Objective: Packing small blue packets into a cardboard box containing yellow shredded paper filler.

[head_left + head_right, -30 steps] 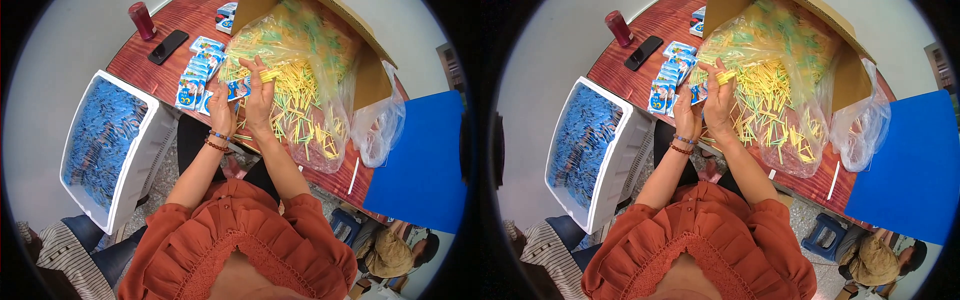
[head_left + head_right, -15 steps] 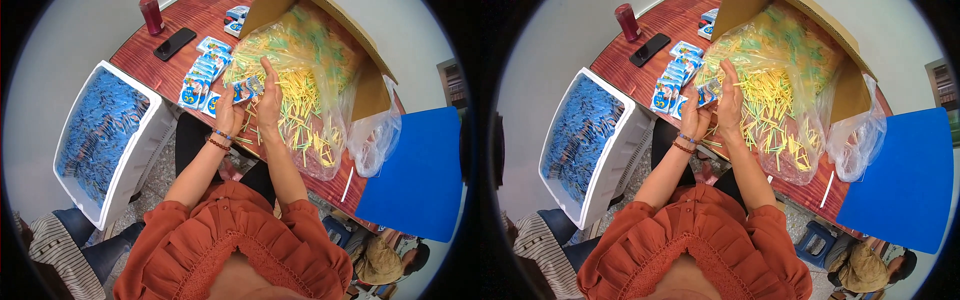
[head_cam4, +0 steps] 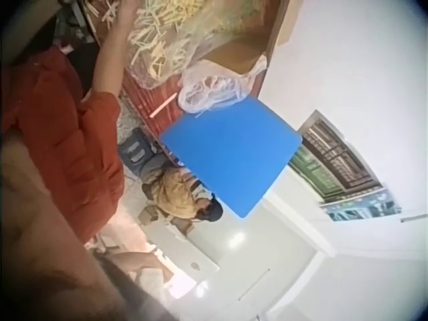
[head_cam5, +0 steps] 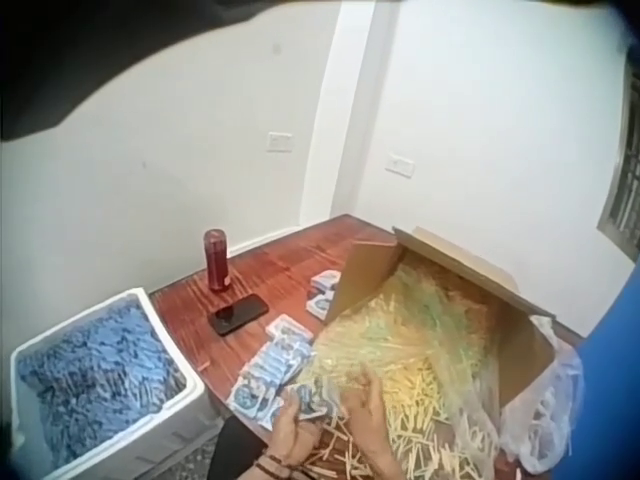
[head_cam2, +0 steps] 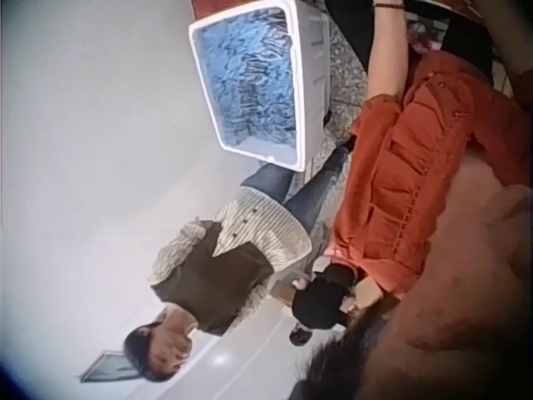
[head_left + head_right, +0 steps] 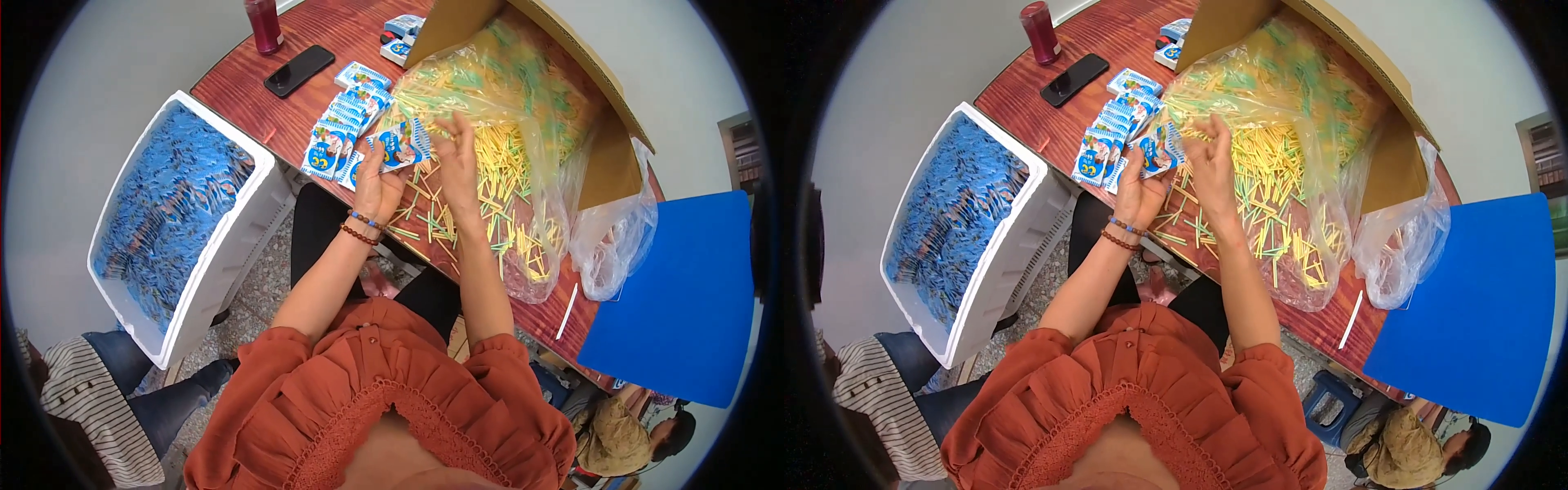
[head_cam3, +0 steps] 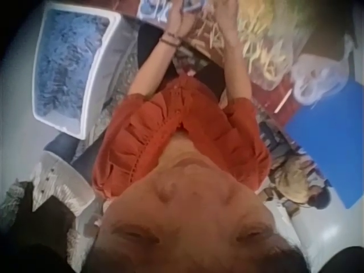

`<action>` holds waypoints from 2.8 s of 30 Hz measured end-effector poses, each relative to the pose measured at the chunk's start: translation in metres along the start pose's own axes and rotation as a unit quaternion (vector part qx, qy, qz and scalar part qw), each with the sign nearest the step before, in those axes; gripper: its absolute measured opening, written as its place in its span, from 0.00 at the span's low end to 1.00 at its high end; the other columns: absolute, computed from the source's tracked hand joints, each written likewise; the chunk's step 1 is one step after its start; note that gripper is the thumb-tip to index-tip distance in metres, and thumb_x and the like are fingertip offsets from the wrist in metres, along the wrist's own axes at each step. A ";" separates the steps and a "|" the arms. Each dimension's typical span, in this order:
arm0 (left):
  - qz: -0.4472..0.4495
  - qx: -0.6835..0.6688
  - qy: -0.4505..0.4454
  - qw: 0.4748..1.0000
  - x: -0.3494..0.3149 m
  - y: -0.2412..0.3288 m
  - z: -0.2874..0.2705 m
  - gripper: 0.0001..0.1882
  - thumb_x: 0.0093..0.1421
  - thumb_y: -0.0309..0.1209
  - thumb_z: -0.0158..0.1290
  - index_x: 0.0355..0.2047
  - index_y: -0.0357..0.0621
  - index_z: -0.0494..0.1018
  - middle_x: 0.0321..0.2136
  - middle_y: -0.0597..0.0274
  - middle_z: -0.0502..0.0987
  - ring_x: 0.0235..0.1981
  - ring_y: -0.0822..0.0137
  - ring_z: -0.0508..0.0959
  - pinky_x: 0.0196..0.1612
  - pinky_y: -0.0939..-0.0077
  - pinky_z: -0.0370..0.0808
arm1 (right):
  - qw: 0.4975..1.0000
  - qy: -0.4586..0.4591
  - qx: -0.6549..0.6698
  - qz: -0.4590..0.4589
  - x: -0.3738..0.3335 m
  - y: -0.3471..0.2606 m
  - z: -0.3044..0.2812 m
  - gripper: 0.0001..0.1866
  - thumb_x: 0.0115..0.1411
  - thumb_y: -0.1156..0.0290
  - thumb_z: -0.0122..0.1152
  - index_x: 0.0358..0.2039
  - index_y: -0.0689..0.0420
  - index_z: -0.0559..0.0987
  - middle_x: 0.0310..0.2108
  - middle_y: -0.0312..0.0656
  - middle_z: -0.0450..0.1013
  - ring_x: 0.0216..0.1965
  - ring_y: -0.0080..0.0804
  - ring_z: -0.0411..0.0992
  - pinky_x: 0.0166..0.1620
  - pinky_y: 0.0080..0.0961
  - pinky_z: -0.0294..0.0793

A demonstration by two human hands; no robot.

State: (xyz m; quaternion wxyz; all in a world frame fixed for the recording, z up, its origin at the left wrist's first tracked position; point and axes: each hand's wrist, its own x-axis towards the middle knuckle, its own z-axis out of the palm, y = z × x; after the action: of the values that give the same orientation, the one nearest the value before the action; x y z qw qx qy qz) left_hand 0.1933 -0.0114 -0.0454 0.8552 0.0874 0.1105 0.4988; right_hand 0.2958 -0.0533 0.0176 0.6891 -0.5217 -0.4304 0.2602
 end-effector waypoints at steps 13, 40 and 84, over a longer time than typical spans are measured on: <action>0.237 0.309 0.158 0.907 -0.029 0.077 -0.053 0.13 0.64 0.31 0.50 0.47 0.38 0.69 0.41 0.61 0.74 0.41 0.69 0.75 0.46 0.70 0.73 | 0.967 -0.178 -0.182 0.013 0.033 0.038 0.053 0.07 0.56 0.74 0.59 0.34 0.63 0.80 0.26 0.35 0.74 0.27 0.18 0.68 0.31 0.15 0.67; 0.241 0.891 0.084 0.375 0.032 0.095 -0.051 0.55 0.42 0.49 0.65 0.62 0.31 0.50 0.58 0.43 0.59 0.62 0.50 0.58 0.61 0.50 0.53 | 0.866 -0.211 -0.447 -0.069 0.165 0.113 0.067 0.25 0.49 0.56 0.65 0.37 0.66 0.78 0.41 0.59 0.73 0.45 0.51 0.72 0.48 0.41 0.69; 0.408 0.687 0.058 0.599 0.022 0.111 -0.079 0.51 0.40 0.37 0.71 0.59 0.36 0.53 0.48 0.45 0.70 0.47 0.50 0.74 0.49 0.63 0.71 | 0.918 -0.300 -0.112 0.236 0.084 0.059 0.125 0.13 0.66 0.63 0.46 0.43 0.60 0.67 0.39 0.48 0.72 0.23 0.39 0.76 0.20 0.30 0.74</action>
State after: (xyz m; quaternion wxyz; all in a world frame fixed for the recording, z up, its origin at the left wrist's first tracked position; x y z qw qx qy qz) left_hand 0.0893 0.0654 -0.0947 0.2424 0.6557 0.4230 0.5766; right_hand 0.2345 0.0950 -0.0006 0.3837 -0.5794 -0.5077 0.5092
